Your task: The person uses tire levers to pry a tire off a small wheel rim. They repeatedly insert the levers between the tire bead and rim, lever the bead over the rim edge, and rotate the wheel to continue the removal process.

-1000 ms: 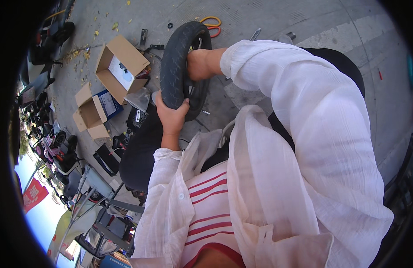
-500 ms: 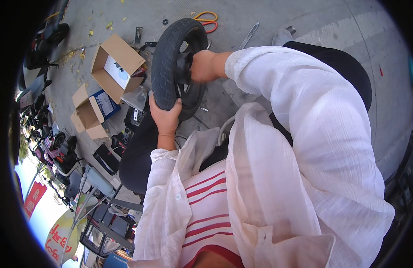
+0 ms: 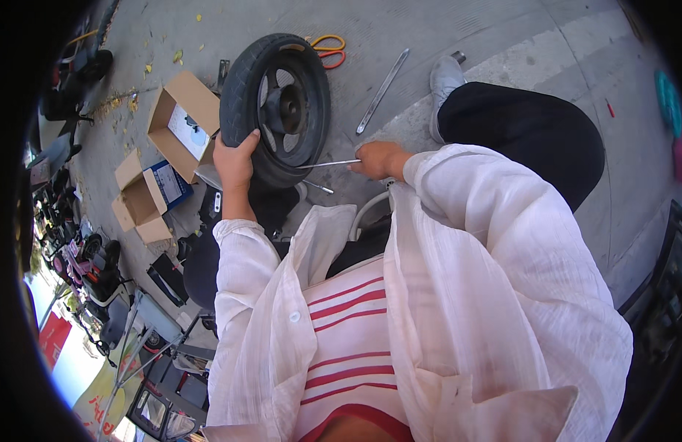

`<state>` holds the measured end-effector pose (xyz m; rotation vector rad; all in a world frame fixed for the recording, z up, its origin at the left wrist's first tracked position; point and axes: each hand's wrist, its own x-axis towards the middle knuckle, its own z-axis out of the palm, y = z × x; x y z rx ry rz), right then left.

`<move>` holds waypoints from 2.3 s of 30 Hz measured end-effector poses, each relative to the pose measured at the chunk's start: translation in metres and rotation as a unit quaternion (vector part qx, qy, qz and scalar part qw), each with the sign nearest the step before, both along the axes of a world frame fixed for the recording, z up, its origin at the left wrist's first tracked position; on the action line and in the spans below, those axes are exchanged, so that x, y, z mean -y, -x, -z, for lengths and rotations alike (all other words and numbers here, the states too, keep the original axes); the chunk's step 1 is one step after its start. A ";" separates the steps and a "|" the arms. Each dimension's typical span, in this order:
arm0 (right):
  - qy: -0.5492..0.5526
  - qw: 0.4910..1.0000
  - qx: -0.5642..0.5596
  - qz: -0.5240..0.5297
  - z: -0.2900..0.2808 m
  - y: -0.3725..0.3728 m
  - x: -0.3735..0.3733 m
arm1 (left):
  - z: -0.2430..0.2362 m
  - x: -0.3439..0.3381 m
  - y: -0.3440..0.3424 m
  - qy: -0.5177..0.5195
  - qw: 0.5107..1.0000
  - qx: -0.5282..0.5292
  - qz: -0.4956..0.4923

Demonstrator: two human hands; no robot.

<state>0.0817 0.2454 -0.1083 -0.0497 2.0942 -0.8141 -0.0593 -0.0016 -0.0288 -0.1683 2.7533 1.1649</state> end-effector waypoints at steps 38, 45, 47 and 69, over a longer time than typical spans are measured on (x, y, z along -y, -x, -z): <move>0.136 0.921 0.017 0.365 -0.023 -0.053 0.046 | -0.064 -0.096 0.078 0.115 0.991 0.072 -0.013; 0.065 0.953 0.022 0.296 -0.035 -0.047 0.044 | -0.043 -0.068 0.076 0.111 0.989 0.078 -0.065; 0.048 0.956 0.028 0.289 -0.042 -0.045 0.041 | -0.035 -0.059 0.075 0.105 0.988 0.087 -0.074; -0.003 0.960 -0.066 0.271 -0.042 -0.064 0.036 | 0.002 -0.025 0.059 -0.010 0.984 0.058 -0.170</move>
